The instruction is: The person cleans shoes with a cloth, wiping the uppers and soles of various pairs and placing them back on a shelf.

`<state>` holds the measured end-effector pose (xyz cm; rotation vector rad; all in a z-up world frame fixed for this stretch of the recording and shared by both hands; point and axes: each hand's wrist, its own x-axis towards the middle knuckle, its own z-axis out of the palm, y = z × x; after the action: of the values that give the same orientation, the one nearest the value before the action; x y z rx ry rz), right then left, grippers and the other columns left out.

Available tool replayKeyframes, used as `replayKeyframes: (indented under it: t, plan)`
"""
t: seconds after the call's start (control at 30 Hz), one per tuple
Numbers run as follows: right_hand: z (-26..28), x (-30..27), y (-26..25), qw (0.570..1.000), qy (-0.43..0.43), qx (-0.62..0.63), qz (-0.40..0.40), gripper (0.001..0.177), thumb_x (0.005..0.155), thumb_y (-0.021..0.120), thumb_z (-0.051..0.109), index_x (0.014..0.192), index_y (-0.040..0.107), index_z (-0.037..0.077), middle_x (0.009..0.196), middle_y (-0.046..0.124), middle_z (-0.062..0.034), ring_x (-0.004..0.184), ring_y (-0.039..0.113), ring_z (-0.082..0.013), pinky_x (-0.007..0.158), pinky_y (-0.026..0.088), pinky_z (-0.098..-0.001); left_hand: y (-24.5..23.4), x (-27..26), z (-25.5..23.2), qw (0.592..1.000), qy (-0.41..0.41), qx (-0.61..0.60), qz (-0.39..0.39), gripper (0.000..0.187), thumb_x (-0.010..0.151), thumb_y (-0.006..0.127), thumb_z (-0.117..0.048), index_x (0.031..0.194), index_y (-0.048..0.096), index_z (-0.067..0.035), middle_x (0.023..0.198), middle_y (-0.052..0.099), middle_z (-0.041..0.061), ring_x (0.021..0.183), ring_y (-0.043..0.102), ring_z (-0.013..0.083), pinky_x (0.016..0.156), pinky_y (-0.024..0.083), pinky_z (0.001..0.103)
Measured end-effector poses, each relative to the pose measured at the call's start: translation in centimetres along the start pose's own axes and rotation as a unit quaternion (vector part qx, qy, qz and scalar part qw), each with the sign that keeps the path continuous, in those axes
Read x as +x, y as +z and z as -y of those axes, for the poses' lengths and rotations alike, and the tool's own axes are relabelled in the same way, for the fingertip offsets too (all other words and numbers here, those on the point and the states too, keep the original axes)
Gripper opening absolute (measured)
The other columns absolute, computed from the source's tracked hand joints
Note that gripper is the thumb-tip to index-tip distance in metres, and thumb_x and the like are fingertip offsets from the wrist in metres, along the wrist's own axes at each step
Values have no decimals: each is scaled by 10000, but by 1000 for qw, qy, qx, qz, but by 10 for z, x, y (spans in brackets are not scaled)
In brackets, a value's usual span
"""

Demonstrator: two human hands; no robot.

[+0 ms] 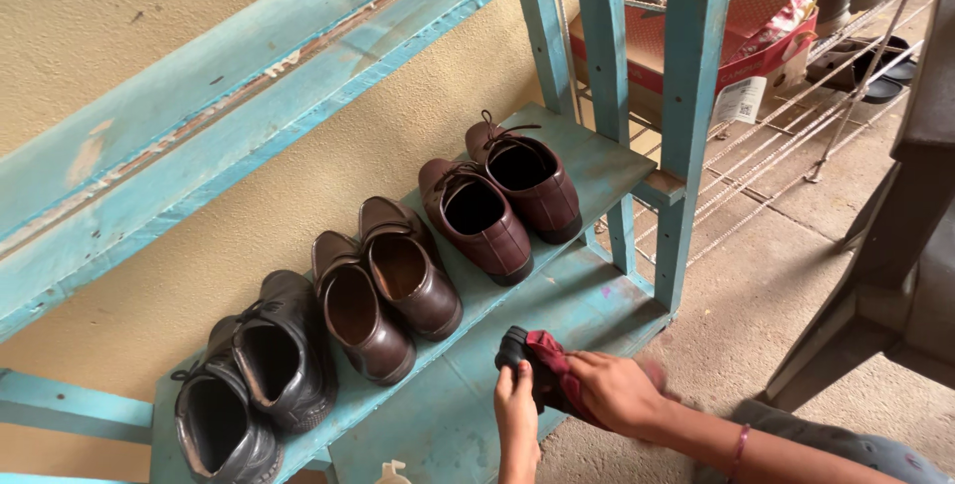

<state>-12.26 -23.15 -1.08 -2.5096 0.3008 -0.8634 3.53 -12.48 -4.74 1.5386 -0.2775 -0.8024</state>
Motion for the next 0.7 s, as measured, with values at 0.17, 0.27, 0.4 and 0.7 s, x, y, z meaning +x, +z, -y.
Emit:
replayKeyframes:
  t: [0.17,0.27,0.4,0.7]
  plan:
    - [-87,-3,28,848,390,359,9,515,872,440,46,1362,596,56,997,772,-134,854,731,-297,758,623,-376,-6,-5,-15,994,27,-91,45,336,981,606,-269,1211,698,-41,989,748,8,807,667,98,789,512,261]
    - [-124,-5,27,789,319,523,-40,415,1069,398,162,1371,614,-24,1032,696,-161,856,634,-257,773,538,-426,-3,-8,-21,996,33,-66,56,345,974,601,-289,1202,694,-48,927,719,40,654,642,164,704,524,314]
    - [-94,5,10,838,325,437,36,468,1018,365,188,1481,423,154,1379,627,-87,1253,603,-201,1094,462,-359,11,-7,-2,994,76,-1,84,380,1008,597,-313,1221,700,-16,972,738,46,704,654,124,756,535,290]
    - [-7,30,-27,990,82,-47,102,665,852,618,139,1498,469,97,1622,372,-120,1403,384,-389,1127,377,-481,38,-18,10,989,54,26,136,846,938,182,-696,1526,451,-150,1463,583,-36,1345,542,126,1126,394,323]
